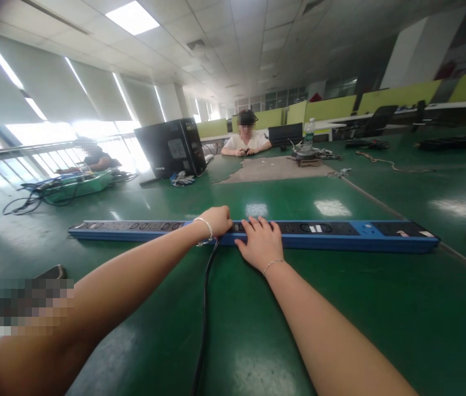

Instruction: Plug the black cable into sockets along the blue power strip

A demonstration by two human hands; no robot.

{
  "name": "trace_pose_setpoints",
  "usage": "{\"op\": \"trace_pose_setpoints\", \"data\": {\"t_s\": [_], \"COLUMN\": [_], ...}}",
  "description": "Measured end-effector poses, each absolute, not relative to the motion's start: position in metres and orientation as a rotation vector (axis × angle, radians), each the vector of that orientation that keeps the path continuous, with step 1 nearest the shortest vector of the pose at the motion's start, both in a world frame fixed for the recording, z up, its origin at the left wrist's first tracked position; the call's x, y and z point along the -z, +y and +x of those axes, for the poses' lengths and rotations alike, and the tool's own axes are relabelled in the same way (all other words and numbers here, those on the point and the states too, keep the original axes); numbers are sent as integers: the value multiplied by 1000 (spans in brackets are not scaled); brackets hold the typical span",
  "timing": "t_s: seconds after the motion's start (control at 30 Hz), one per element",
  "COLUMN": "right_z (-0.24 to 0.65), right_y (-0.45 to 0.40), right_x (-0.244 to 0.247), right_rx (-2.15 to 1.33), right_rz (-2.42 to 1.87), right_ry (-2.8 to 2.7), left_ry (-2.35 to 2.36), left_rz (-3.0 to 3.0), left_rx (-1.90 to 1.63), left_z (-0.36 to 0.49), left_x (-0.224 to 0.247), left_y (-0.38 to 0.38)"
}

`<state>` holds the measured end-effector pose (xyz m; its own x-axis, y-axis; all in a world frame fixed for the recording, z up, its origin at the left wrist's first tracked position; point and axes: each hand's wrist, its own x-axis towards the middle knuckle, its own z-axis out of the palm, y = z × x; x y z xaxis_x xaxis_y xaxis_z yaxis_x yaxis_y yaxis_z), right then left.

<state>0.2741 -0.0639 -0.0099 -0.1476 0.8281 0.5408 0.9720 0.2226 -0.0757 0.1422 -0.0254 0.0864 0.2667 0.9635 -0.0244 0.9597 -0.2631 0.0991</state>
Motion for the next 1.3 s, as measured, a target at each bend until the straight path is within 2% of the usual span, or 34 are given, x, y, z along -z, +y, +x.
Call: {"op": "trace_pose_setpoints", "data": {"t_s": [0.17, 0.3, 0.47, 0.67, 0.77, 1.07, 1.3], "right_z": [272, 274, 275, 274, 274, 274, 274], "right_y": [-64, -64, -64, -63, -63, -64, -64], "right_x": [8, 9, 10, 9, 10, 9, 9], "right_rx": [385, 402, 411, 423, 421, 422, 421], "right_rz": [-1671, -1674, -1678, -1685, -1685, -1687, -1680], "right_ry": [-2033, -2031, -2042, -2043, -2040, -2040, -2039], "left_ry": [1809, 1880, 2036, 2087, 2065, 2092, 2134], "left_rz": [2613, 2527, 2121, 2118, 2092, 2158, 2255], "left_rx": [-416, -458, -546, -259, -226, -185, 29], "left_z": [142, 110, 44, 5, 2, 6, 21], "left_x": [-140, -169, -144, -96, -83, -79, -82], "left_y": [-32, -24, -7, -11, -18, -14, -6]}}
